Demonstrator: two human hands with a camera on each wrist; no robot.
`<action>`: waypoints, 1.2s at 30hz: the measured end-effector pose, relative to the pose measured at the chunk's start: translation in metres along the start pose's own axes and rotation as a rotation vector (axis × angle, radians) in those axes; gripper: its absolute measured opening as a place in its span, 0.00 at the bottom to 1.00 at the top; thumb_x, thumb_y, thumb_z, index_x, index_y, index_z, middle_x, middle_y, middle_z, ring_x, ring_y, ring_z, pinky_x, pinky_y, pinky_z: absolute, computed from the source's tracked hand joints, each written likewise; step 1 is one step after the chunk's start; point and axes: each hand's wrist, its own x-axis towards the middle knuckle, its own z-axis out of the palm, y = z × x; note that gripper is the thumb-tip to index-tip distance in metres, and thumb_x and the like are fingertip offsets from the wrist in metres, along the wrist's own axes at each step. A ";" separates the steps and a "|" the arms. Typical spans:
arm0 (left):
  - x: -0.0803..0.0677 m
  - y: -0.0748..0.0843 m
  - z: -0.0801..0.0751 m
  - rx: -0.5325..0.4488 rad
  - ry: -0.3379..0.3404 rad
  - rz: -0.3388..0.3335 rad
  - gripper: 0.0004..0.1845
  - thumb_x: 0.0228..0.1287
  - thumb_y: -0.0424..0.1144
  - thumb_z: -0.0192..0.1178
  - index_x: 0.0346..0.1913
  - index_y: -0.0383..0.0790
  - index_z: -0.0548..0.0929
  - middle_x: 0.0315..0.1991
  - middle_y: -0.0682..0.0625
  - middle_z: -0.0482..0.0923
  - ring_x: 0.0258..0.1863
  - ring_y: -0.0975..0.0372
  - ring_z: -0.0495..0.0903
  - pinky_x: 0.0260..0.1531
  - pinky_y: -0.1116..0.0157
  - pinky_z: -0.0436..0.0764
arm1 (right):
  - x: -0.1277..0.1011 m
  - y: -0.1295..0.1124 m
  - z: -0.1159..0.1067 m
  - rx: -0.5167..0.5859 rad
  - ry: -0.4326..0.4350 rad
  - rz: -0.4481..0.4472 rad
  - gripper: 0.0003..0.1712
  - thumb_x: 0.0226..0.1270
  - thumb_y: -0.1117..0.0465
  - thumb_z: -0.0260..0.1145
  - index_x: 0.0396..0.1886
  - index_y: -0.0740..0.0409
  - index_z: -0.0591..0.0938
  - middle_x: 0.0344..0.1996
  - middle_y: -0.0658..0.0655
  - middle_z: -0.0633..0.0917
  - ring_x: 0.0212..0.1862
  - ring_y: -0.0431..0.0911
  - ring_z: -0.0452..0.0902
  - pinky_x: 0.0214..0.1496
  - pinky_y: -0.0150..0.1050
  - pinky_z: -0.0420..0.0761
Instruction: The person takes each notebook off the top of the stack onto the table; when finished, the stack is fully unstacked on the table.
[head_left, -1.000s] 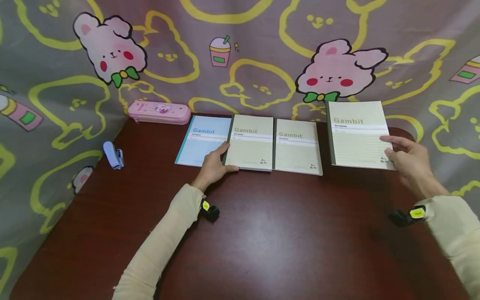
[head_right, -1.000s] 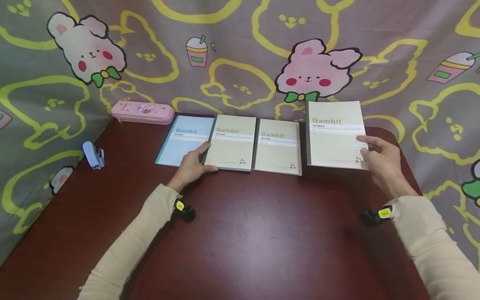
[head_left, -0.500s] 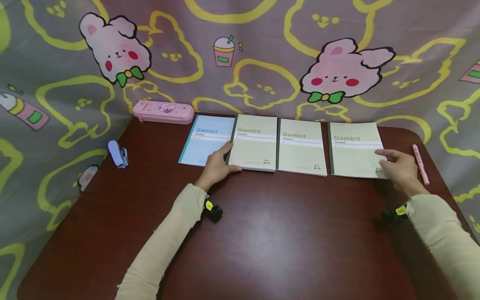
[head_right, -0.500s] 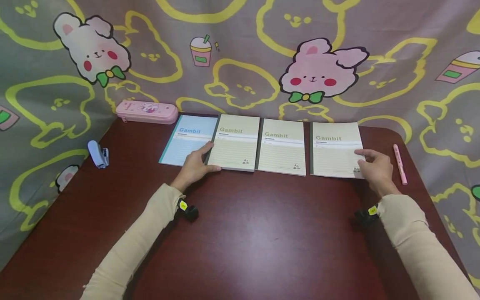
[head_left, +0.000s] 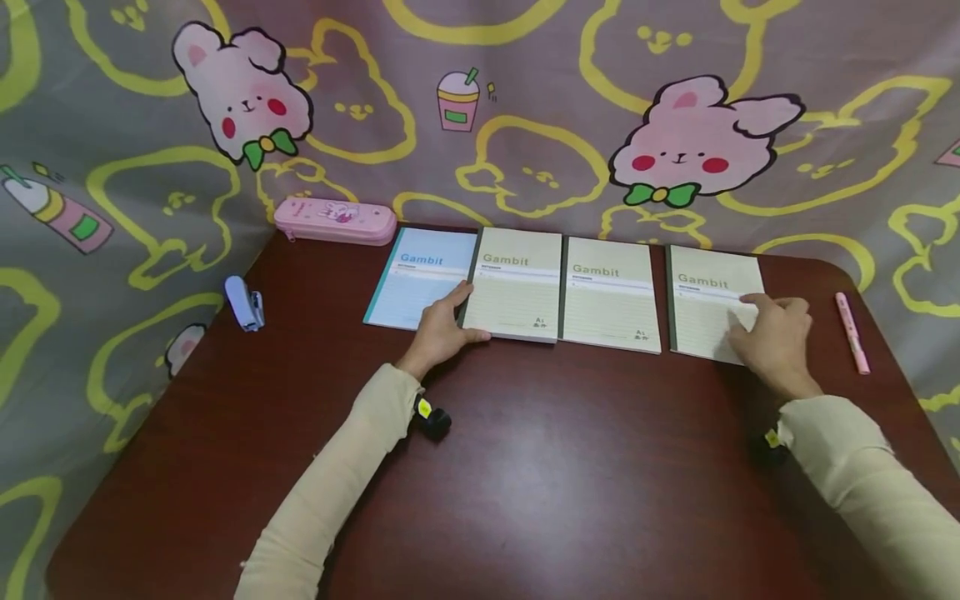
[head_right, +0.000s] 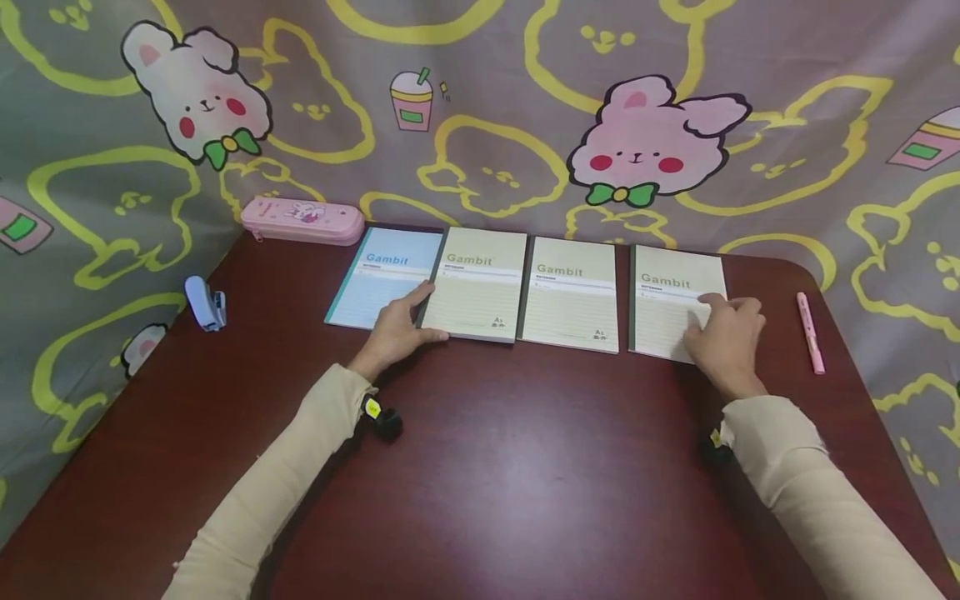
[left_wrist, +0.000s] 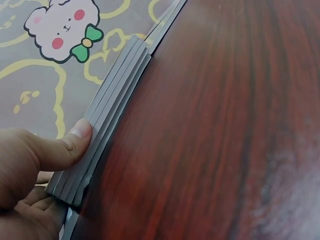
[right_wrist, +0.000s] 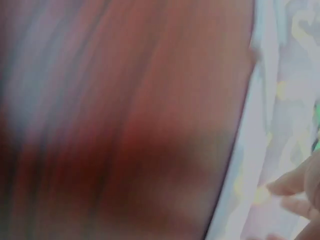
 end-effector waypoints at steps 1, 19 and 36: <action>0.001 0.000 0.000 0.003 0.004 0.000 0.49 0.49 0.41 0.75 0.72 0.35 0.62 0.74 0.42 0.57 0.74 0.52 0.58 0.71 0.58 0.62 | 0.000 -0.011 0.004 0.035 0.009 -0.041 0.24 0.60 0.66 0.60 0.55 0.76 0.73 0.45 0.85 0.70 0.54 0.79 0.61 0.53 0.68 0.62; 0.000 0.008 -0.002 0.011 -0.011 -0.008 0.48 0.53 0.47 0.73 0.73 0.35 0.61 0.75 0.42 0.56 0.74 0.52 0.58 0.71 0.57 0.63 | -0.012 -0.172 0.097 0.045 -0.270 -0.479 0.23 0.55 0.50 0.75 0.26 0.60 0.72 0.18 0.54 0.75 0.21 0.49 0.74 0.26 0.43 0.75; 0.019 0.032 -0.002 -0.378 0.137 -0.196 0.28 0.58 0.24 0.56 0.64 0.39 0.75 0.61 0.37 0.73 0.17 0.67 0.65 0.18 0.74 0.67 | -0.016 -0.167 0.100 0.115 -0.273 -0.419 0.21 0.55 0.51 0.75 0.31 0.61 0.76 0.24 0.57 0.77 0.25 0.50 0.77 0.29 0.45 0.78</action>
